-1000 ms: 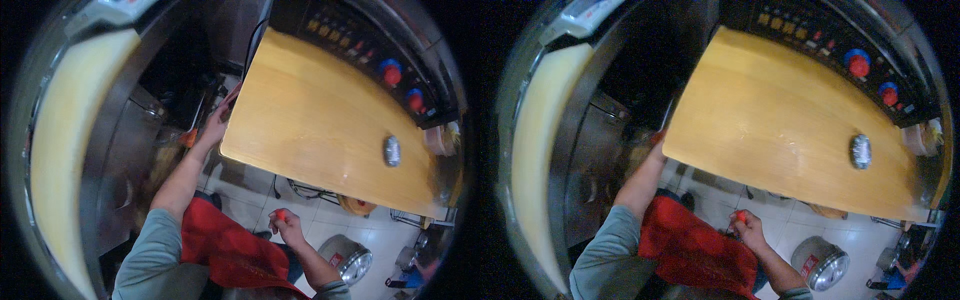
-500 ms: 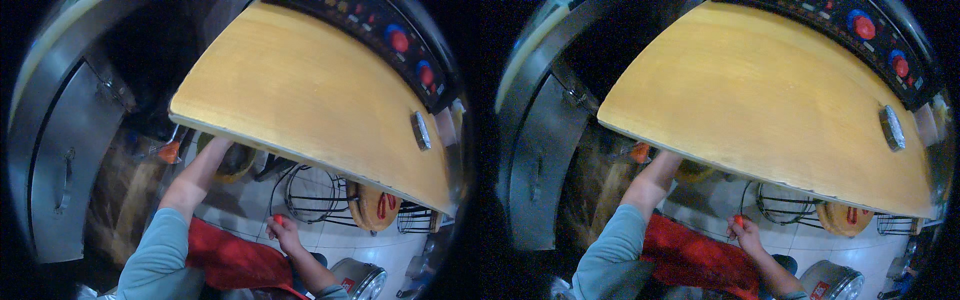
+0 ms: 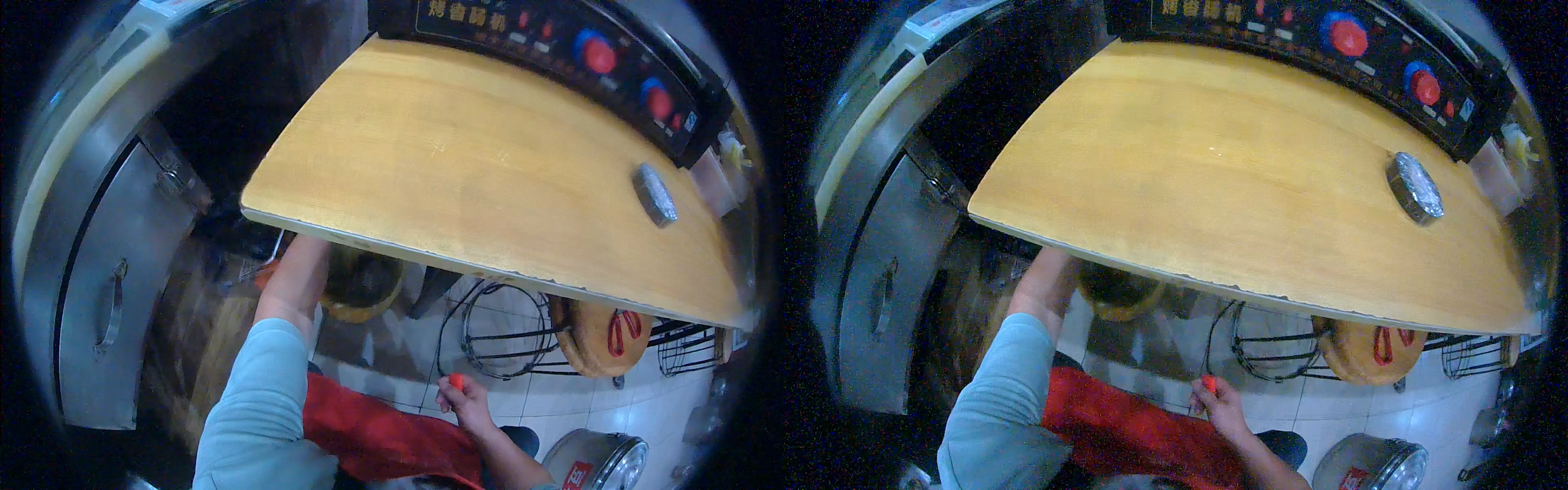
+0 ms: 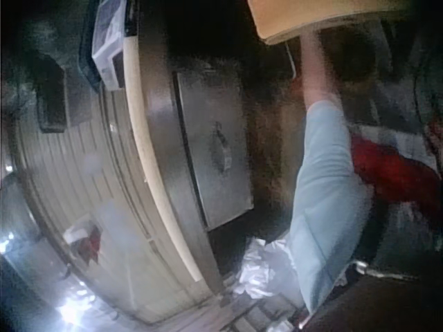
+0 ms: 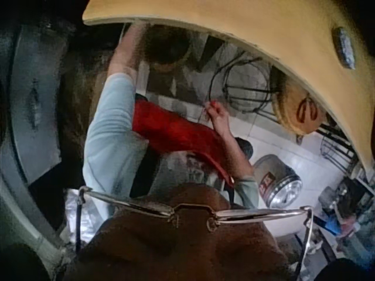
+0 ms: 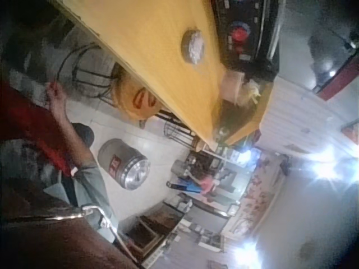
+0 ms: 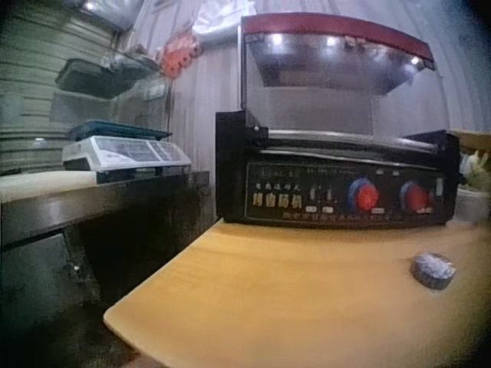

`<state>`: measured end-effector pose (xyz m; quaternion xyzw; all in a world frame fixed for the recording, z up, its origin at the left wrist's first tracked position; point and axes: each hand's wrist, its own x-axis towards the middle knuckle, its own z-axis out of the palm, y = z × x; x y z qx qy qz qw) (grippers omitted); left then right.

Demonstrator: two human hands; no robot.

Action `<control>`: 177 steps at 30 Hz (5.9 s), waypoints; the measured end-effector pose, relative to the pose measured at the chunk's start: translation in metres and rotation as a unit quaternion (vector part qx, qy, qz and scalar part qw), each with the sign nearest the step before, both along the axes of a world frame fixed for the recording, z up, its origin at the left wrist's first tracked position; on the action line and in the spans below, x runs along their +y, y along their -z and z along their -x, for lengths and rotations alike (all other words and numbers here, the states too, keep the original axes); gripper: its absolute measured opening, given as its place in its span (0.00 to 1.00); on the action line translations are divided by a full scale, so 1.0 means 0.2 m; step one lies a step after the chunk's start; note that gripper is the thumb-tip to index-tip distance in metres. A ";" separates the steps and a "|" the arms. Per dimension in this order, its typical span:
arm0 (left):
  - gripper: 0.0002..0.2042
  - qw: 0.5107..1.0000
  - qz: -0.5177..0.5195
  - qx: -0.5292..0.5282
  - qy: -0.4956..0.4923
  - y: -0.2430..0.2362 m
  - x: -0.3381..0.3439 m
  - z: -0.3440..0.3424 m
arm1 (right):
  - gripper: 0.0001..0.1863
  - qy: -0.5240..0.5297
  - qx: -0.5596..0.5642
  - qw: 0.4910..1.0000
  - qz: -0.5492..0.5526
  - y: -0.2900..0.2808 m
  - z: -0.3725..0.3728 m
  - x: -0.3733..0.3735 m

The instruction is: The person sits on the floor and uses scissors to strip the insulation from electrical wires. They then use a lighter to heat the exposed wire ends, likely to melt the insulation or prepare the wires for connection.

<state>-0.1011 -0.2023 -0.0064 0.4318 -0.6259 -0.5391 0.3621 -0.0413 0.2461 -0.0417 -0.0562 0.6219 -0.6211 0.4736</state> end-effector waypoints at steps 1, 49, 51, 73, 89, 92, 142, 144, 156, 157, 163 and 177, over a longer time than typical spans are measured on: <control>0.11 1.000 0.005 0.000 0.002 -0.03 0.00 0.00 | 0.10 0.001 0.006 1.000 -0.001 -0.02 0.01 -0.01; 0.10 0.681 0.499 0.144 0.516 -0.87 0.80 -0.59 | 0.28 0.079 0.063 0.980 0.173 -0.88 0.02 -0.34; 0.09 0.687 0.500 0.141 0.509 -0.88 0.79 -0.59 | 0.22 0.119 0.019 0.977 0.175 -0.87 0.01 -0.32; 0.08 0.688 0.517 0.150 0.487 -0.92 0.85 -0.61 | 0.19 0.105 0.122 0.955 0.248 -0.84 -0.11 -0.25; 0.08 0.686 0.540 0.116 0.475 -0.90 0.80 -0.66 | 0.20 0.110 -0.014 0.963 0.244 -0.85 -0.07 -0.34; 0.07 0.684 0.537 0.124 0.478 -0.90 0.79 -0.66 | 0.19 0.142 -0.050 0.954 0.260 -0.88 -0.05 -0.37; 0.07 0.718 0.463 0.066 0.516 -0.82 0.56 -0.73 | 0.16 -0.067 0.538 0.836 0.084 -0.80 0.07 -0.65; 0.07 0.718 0.485 0.067 0.494 -0.80 0.51 -0.74 | 0.16 -0.081 0.555 0.822 0.100 -0.79 0.09 -0.70; 0.06 0.791 0.419 0.068 0.441 -0.78 0.20 -0.80 | 0.13 -0.153 0.517 0.835 0.104 -0.82 0.19 -1.07; 0.06 0.794 0.390 0.085 0.458 -0.74 0.18 -0.78 | 0.16 -0.162 0.523 0.832 0.095 -0.81 0.21 -1.07; 0.19 0.871 0.242 0.103 0.414 -0.60 0.19 -0.64 | 0.16 -0.161 0.565 0.805 0.084 -0.63 0.29 -1.04; 0.15 0.832 0.429 -0.023 0.351 -0.41 0.23 -0.82 | 0.16 -0.061 0.808 0.569 0.137 -0.11 0.35 -1.18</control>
